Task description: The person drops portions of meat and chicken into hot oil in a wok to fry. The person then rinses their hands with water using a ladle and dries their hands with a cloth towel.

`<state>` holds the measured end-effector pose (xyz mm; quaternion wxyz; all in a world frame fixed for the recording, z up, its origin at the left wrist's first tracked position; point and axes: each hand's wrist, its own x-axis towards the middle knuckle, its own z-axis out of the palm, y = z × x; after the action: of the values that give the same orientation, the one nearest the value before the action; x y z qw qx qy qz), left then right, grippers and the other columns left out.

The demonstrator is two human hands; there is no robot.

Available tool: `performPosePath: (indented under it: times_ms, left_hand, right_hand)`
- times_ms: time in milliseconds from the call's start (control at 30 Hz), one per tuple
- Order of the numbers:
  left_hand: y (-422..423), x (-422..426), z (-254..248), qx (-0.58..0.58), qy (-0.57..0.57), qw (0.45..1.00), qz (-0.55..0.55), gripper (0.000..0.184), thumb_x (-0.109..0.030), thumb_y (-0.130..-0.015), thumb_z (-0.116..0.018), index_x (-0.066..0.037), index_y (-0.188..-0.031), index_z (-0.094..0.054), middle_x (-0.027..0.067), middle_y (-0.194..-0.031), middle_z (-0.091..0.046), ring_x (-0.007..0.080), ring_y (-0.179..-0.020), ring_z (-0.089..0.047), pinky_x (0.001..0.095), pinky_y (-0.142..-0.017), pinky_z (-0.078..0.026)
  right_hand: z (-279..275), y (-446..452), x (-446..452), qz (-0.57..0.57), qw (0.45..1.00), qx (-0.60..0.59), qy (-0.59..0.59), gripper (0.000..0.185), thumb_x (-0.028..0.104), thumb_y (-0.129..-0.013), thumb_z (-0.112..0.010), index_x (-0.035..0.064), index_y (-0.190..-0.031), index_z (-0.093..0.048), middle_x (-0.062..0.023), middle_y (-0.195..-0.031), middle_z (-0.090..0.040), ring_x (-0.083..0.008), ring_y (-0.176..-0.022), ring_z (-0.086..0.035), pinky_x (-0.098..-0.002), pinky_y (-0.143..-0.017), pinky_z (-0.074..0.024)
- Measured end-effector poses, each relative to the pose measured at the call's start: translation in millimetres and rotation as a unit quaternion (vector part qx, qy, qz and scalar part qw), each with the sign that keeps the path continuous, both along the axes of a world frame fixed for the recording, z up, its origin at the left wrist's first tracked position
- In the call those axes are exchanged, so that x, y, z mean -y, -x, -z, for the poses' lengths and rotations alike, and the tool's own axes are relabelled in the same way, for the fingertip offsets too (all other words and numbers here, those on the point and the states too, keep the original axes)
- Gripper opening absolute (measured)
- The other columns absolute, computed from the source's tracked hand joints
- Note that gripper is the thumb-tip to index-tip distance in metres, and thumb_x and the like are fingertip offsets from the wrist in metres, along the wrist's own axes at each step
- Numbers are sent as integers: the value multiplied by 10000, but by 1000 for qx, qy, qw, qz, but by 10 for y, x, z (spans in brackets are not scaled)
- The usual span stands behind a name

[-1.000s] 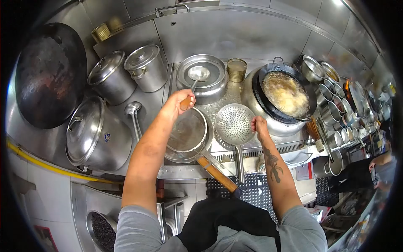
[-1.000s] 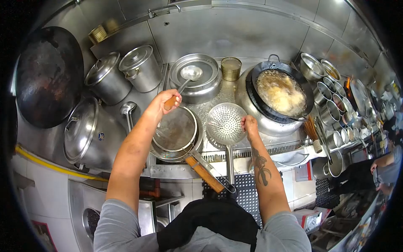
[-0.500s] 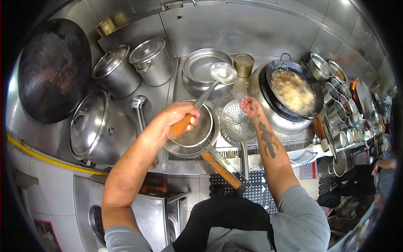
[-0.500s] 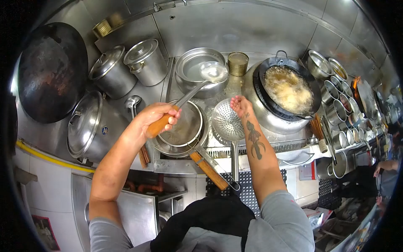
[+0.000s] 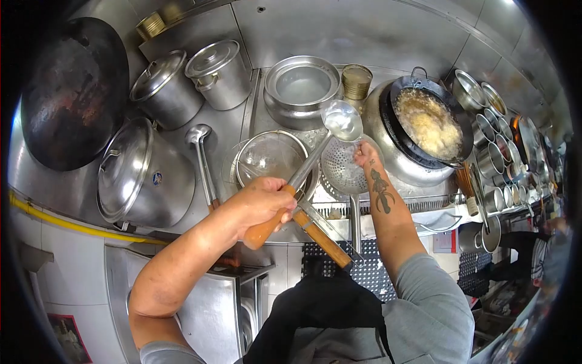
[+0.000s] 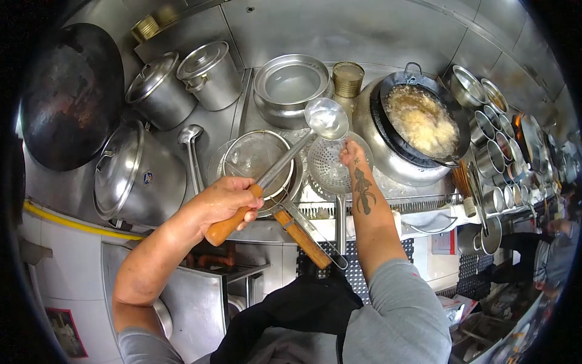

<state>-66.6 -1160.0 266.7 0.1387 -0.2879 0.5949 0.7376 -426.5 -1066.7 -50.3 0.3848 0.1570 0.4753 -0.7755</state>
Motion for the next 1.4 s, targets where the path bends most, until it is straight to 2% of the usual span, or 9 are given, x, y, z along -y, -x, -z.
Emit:
performPosePath:
  times_ms: [400,667,733,800,867,1000,1033,1200,1400]
  left_hand:
    - [41,-74,377,-92,261,959,67,143,-104,-772,-544,15,-840,-505,43,-647,-500,101,-564,-493,262,-504,-392]
    - [564,-170,1076,-234,507,828,45,254,-118,-736,-539,54,-910,-469,250,-756,-533,458,-686,-520,474,-682,-425]
    - [573,-344,1119,-264,506,820,48,260,-126,-763,-552,30,-944,-447,179,-748,-533,348,-589,-550,434,-554,-454]
    - [594,-618,1080,-125,51,990,-41,235,-127,-797,-557,-11,-958,-432,88,-696,-507,192,-505,-537,340,-395,-427]
    - [559,-851,1083,-90,-6,994,-56,209,-124,-820,-552,-49,-965,-421,11,-660,-456,57,-486,-487,232,-320,-363]
    - [994,-750,1544,-282,437,849,-91,237,-74,-799,-538,37,-951,-393,209,-700,-555,361,-567,-574,423,-477,-460]
    - [1086,-619,1351,-222,409,882,-69,257,-60,-784,-527,73,-946,-381,316,-791,-554,461,-728,-570,473,-615,-465]
    - [986,-547,1594,-249,411,856,189,464,-150,-724,-636,70,-1089,-453,261,-879,-602,402,-802,-606,438,-718,-477]
    - [875,-346,1777,-222,395,879,146,421,-165,-756,-660,31,-1103,-524,112,-746,-604,201,-668,-595,337,-610,-475]
  right_hand:
    - [-282,-45,-37,-205,979,-2,13,440,471,-938,-376,66,-818,-497,-17,-593,-439,-107,-392,-341,-283,-342,-304]
    - [-1781,-976,335,-159,981,-40,108,409,430,-943,-403,53,-802,-477,-19,-597,-419,-166,-520,-425,-338,-500,-411]
    - [-1504,-616,474,-148,982,-12,118,305,316,-947,-441,50,-803,-474,-22,-596,-423,-159,-514,-421,-325,-499,-412]
    - [-1558,-439,405,-136,979,-1,154,227,235,-944,-454,57,-802,-469,-21,-594,-421,-150,-495,-409,-299,-467,-395]
    - [-1747,-360,331,-139,979,-91,119,196,199,-937,-467,57,-802,-470,-17,-588,-422,-133,-463,-383,-275,-419,-361]
    - [-2084,-719,217,-118,958,-262,23,64,74,-875,-555,51,-850,-501,-37,-595,-472,-153,-465,-476,-298,-412,-433]
    - [-1995,-889,149,-152,933,-327,9,70,55,-852,-581,47,-886,-520,-43,-621,-511,-169,-475,-512,-302,-420,-460]
    - [-1399,-1002,-318,-88,856,-446,-248,99,76,-817,-587,30,-885,-532,-34,-604,-509,-132,-418,-458,-271,-366,-392]
    - [-1823,-808,-101,-120,905,-393,-109,92,91,-851,-542,20,-823,-490,-26,-570,-458,-140,-413,-485,-293,-354,-423]
